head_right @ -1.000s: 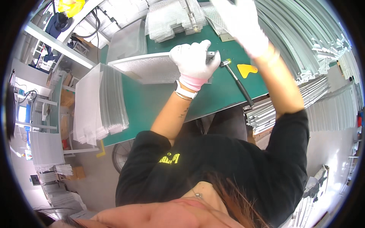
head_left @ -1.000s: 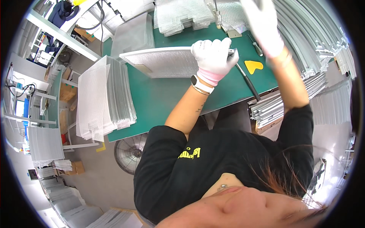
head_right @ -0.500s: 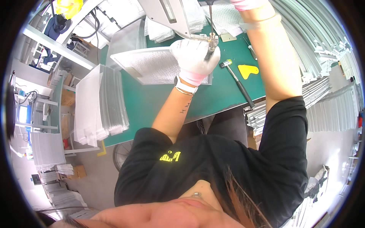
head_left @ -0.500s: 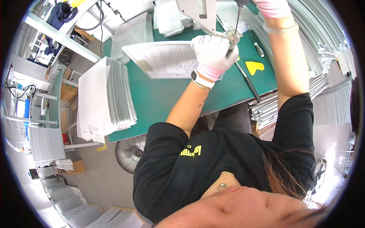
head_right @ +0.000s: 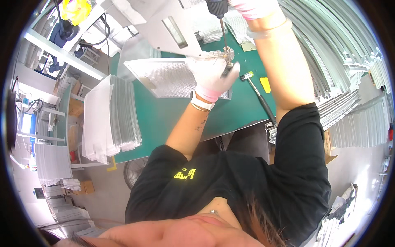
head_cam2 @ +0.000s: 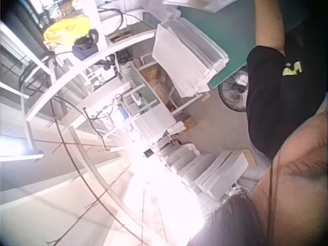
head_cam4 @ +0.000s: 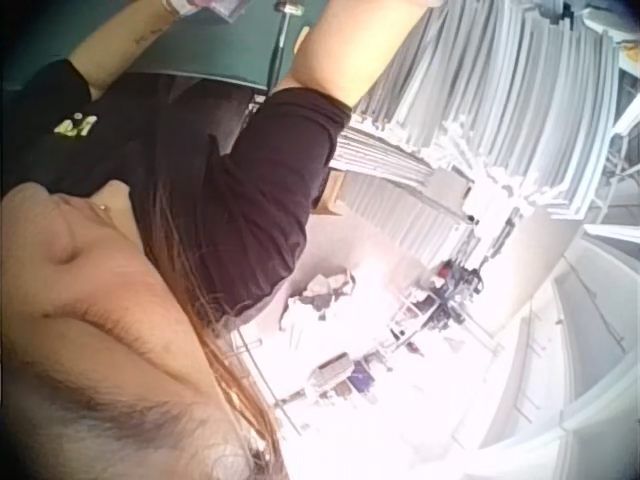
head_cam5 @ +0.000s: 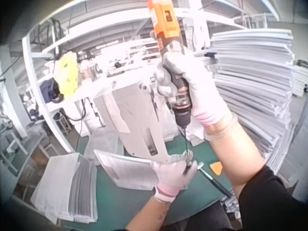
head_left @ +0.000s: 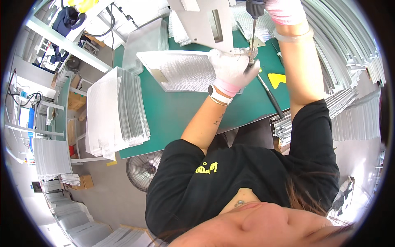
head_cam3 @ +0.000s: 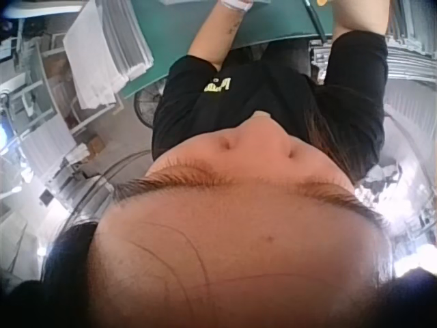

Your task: The person assembles a panel by placing a mesh sheet on a workbench, positioning a plastic bracket, and inserting metal rods into the assembly. They then use a power drill to secure the components together. The process is repeated for a second unit.

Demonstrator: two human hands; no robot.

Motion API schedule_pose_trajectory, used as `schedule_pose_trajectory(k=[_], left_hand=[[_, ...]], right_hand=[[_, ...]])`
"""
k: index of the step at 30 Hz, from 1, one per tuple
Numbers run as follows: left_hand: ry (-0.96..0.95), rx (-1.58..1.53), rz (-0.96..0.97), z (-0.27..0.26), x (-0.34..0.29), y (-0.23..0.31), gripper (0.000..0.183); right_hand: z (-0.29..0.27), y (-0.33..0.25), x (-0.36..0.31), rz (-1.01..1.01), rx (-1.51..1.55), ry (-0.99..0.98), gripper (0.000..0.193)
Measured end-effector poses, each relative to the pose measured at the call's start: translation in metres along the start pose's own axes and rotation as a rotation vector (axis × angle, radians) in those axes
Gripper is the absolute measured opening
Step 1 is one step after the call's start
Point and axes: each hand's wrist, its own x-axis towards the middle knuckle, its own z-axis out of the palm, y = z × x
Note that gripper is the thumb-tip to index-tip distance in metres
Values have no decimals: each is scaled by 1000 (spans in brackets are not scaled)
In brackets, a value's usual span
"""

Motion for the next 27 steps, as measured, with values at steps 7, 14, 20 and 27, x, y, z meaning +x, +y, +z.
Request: schedule_pose_trajectory(k=[7,14,20,27], left_hand=[[6,-257,-5,-1,2,0,16],[-12,-266,-7,-10,3,2,17],[-9,-254,2,-10,7,6,17],[-17,-180,-13,-21,14,13,18]], right_hand=[[-1,22,-27,136,180,-235,62],[7,33,-19,328,386,-276,68],[2,31,-23,389,634,-317,75],[-14,54,-40,361,714,-167,66]])
